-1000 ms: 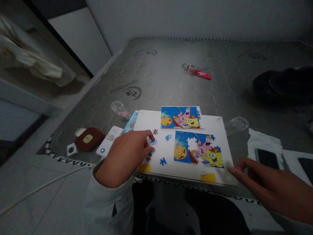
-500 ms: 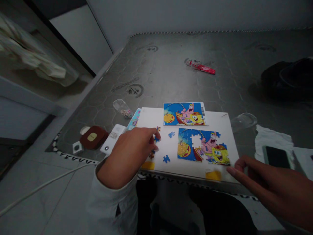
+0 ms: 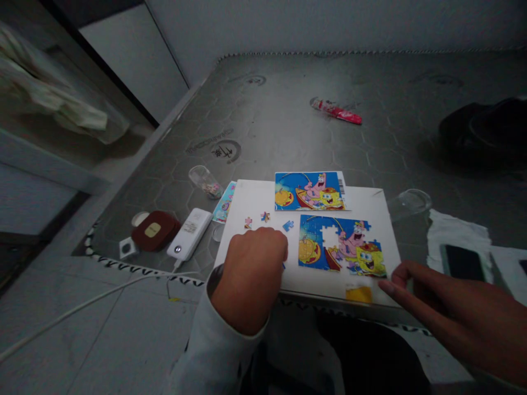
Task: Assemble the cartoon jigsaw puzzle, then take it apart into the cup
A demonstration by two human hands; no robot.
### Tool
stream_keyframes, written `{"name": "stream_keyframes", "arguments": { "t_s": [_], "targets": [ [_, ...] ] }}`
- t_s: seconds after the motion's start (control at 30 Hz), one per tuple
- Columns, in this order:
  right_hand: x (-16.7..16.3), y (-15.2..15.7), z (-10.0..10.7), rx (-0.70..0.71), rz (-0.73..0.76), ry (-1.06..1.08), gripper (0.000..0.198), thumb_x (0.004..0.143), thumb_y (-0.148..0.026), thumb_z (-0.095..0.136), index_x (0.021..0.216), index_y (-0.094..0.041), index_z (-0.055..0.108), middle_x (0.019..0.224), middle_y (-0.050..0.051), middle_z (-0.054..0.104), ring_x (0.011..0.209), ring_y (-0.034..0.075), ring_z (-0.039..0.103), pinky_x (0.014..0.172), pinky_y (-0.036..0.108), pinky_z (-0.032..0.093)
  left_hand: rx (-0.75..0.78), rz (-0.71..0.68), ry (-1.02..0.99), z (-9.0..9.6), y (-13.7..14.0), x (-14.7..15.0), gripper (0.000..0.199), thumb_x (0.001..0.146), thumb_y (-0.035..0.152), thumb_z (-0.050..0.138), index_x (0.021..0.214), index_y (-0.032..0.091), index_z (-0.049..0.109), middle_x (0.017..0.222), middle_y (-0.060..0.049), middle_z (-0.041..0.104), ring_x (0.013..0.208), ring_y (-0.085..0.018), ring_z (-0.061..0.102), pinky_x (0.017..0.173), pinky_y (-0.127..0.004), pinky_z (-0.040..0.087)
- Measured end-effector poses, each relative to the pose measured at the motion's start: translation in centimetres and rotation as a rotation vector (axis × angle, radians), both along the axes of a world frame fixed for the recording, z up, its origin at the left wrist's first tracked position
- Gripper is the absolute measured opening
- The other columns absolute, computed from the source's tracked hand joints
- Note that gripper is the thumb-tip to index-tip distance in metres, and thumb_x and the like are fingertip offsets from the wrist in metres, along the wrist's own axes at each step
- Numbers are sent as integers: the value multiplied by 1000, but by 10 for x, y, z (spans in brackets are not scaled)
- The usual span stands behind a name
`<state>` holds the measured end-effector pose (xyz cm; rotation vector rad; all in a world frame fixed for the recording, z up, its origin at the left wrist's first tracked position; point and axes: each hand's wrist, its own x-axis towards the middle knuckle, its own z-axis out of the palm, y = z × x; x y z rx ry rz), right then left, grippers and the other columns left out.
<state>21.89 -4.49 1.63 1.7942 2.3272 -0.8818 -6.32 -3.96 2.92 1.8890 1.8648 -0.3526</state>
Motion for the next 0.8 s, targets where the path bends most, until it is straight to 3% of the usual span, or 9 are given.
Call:
{"name": "stream_keyframes", "arguments": {
  "t_s": [0.17, 0.33, 0.6, 0.8],
  "targets": [
    [-4, 0, 4, 13, -6, 16, 55, 87, -72, 36, 84, -25, 63, 60, 3, 68, 41, 16, 58, 38, 26, 42, 14, -33, -111, -6, 7, -6, 15, 82, 21, 65, 88, 30, 75, 98, -3, 74, 95, -25, 66, 81, -36, 44],
    [-5, 3, 8, -27, -4, -36, 59, 83, -76, 30, 80, -26, 61, 59, 4, 67, 41, 17, 58, 39, 28, 42, 75, 46, -39, -3, 7, -19, 18, 81, 24, 66, 92, 36, 73, 92, 3, 75, 91, -25, 66, 72, -34, 42],
    [-7, 3, 10, -90, -21, -93, 59, 83, -74, 26, 82, -26, 60, 60, 5, 68, 44, 19, 61, 43, 30, 44, 195, 232, 81, 6, 1, -61, 20, 88, 39, 60, 103, 34, 71, 98, 0, 76, 91, -26, 68, 74, -37, 44],
    [-8, 4, 8, -86, -22, -71, 58, 83, -74, 27, 82, -26, 60, 61, 5, 69, 43, 19, 61, 40, 30, 43, 183, 259, 67, 4, 2, -64, 23, 90, 40, 54, 105, 35, 72, 101, -2, 75, 93, -28, 68, 72, -37, 46]
  ]
}}
